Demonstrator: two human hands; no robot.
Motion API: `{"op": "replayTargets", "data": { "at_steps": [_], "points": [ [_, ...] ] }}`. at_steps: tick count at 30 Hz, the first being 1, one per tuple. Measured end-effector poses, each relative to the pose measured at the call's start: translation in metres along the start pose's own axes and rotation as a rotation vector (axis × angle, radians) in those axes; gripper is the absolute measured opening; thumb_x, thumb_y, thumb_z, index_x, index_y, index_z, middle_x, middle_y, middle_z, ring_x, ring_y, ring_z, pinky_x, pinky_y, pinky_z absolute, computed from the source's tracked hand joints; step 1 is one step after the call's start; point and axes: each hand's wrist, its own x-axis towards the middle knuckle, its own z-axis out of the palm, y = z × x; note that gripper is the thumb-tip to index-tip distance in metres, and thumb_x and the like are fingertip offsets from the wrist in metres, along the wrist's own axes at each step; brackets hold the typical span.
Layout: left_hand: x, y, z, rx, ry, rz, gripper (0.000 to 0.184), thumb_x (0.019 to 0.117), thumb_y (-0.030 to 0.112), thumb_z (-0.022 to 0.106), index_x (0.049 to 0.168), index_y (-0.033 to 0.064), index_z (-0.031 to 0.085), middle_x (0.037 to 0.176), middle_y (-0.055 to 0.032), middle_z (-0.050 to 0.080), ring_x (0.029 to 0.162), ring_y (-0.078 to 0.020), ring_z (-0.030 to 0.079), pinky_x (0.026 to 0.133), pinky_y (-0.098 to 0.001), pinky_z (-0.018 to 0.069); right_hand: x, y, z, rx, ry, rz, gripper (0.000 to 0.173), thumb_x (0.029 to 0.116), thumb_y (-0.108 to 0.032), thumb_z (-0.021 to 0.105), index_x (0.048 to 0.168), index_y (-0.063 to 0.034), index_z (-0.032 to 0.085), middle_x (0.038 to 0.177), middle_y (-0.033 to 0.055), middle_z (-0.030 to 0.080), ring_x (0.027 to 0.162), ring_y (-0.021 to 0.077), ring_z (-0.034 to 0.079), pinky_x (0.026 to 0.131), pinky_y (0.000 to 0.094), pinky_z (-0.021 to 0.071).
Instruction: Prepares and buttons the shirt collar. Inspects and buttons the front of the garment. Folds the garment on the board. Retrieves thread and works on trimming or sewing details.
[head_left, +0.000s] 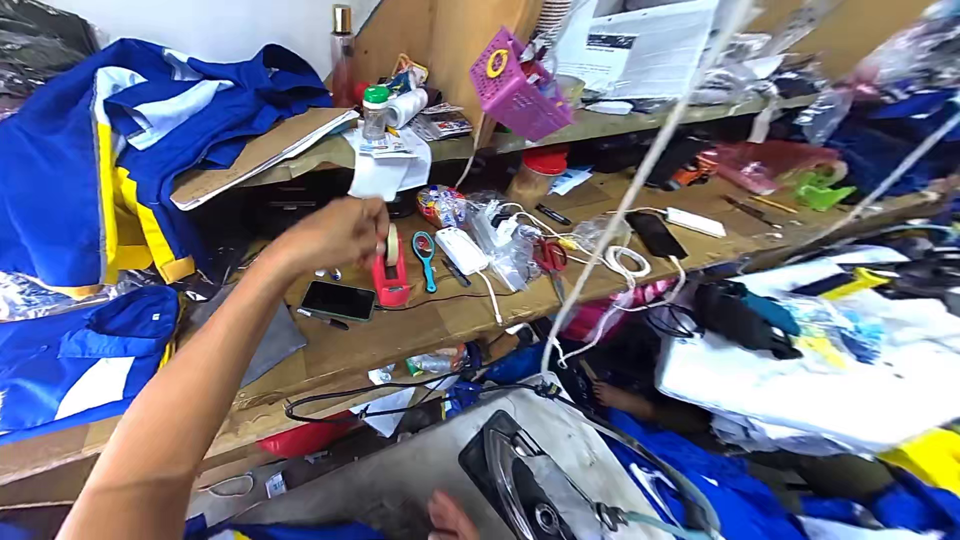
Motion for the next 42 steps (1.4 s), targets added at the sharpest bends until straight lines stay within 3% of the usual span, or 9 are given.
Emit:
{"op": "replayTargets", "data": {
  "at_steps": [5, 7, 11, 17, 19, 22, 24, 34, 42],
  "points": [
    [-0.095, 0.052, 0.126, -0.1, -0.399, 0.043, 0.018, 0.1031, 0.013, 0.057, 0.119, 0.0052, 0.061, 0.093, -0.007, 0.069, 0.079, -0.017, 0.068, 0.074, -0.0394, 0.0599, 0.069, -0.115, -0.048, 0.371, 0.054, -0.195, 0.08, 0.0983, -0.035, 0.068, 0.161, -0.0045, 0.028, 0.154, 0.0115, 0.05, 0.112, 0.0194, 0.068, 0.081, 0.0369, 0.063],
    [-0.126, 0.07, 0.166, -0.04, -0.411, 0.065, 0.021, 0.1033, 0.017, 0.059, 0.122, 0.0079, 0.063, 0.095, -0.0082, 0.071, 0.083, -0.022, 0.07, 0.078, -0.0472, 0.0597, 0.063, -0.137, -0.061, 0.426, -0.133, -0.142, 0.065, 0.0987, -0.023, 0.067, 0.154, -0.0036, 0.04, 0.131, 0.007, 0.067, 0.097, 0.0156, 0.072, 0.075, 0.035, 0.0634],
    [-0.175, 0.083, 0.215, -0.047, -0.321, 0.077, 0.014, 0.1016, 0.018, 0.061, 0.111, 0.0074, 0.065, 0.085, -0.0076, 0.069, 0.075, -0.0222, 0.069, 0.071, -0.0468, 0.0585, 0.015, -0.125, -0.065, 0.553, -0.347, 0.086, 0.023, 0.1032, -0.016, 0.059, 0.116, 0.0012, 0.066, 0.08, 0.0028, 0.069, 0.065, 0.0081, 0.065, 0.062, 0.0266, 0.0571],
    [-0.229, 0.086, 0.308, -0.124, 0.1, -0.143, 0.02, 0.0964, 0.023, 0.069, 0.108, 0.0065, 0.071, 0.095, -0.0046, 0.073, 0.087, -0.0173, 0.071, 0.083, -0.0406, 0.0599, -0.039, -0.079, -0.077, 0.556, -0.192, 0.166, 0.017, 0.1024, -0.014, 0.059, 0.102, -0.0021, 0.071, 0.07, -0.0034, 0.064, 0.057, 0.0018, 0.057, 0.054, 0.0196, 0.0488],
    [-0.243, 0.1, 0.339, -0.31, 0.191, -0.302, 0.02, 0.0976, 0.022, 0.066, 0.097, 0.0038, 0.073, 0.083, -0.0036, 0.071, 0.075, -0.012, 0.068, 0.072, -0.0348, 0.0579, -0.045, -0.072, -0.082, 0.438, -0.124, 0.164, 0.019, 0.1022, -0.016, 0.059, 0.101, -0.0015, 0.071, 0.07, -0.002, 0.063, 0.057, 0.003, 0.056, 0.056, 0.0208, 0.0489],
    [-0.255, 0.121, 0.38, -0.712, 0.195, -0.486, 0.024, 0.1036, 0.015, 0.055, 0.108, -0.0043, 0.069, 0.093, -0.0073, 0.072, 0.081, -0.0114, 0.068, 0.075, -0.0319, 0.0582, -0.055, -0.07, -0.089, 0.235, -0.098, 0.059, 0.024, 0.1033, -0.017, 0.055, 0.103, 0.0024, 0.069, 0.077, 0.0082, 0.065, 0.064, 0.0127, 0.061, 0.064, 0.0316, 0.0543],
    [-0.25, 0.13, 0.391, -0.968, 0.245, -0.59, 0.029, 0.1076, 0.017, 0.047, 0.119, -0.0024, 0.065, 0.104, -0.0075, 0.073, 0.091, -0.0137, 0.07, 0.08, -0.0328, 0.0591, -0.06, -0.069, -0.094, 0.185, -0.097, -0.011, 0.025, 0.1037, -0.018, 0.055, 0.103, 0.0024, 0.07, 0.079, 0.0113, 0.067, 0.066, 0.0159, 0.064, 0.066, 0.0348, 0.0555],
    [-0.228, 0.15, 0.418, -1.113, 0.432, -0.504, 0.011, 0.093, 0.001, 0.065, 0.095, -0.0031, 0.075, 0.09, -0.0118, 0.075, 0.084, -0.0172, 0.071, 0.082, -0.033, 0.0598, -0.086, -0.051, -0.107, 0.157, 0.02, -0.154, 0.022, 0.1022, -0.016, 0.058, 0.098, 0.0004, 0.072, 0.074, 0.0075, 0.065, 0.064, 0.0114, 0.06, 0.062, 0.03, 0.052],
    [-0.222, 0.148, 0.39, -1.032, 0.451, -0.42, 0.024, 0.1035, 0.007, 0.054, 0.117, -0.0056, 0.069, 0.111, -0.0148, 0.074, 0.102, -0.0224, 0.071, 0.093, -0.0362, 0.0581, -0.092, -0.056, -0.107, 0.373, 0.024, -0.106, 0.016, 0.0996, -0.008, 0.06, 0.101, 0.0017, 0.072, 0.072, -0.0008, 0.065, 0.059, 0.0019, 0.058, 0.055, 0.0194, 0.0511]
  ]
}}
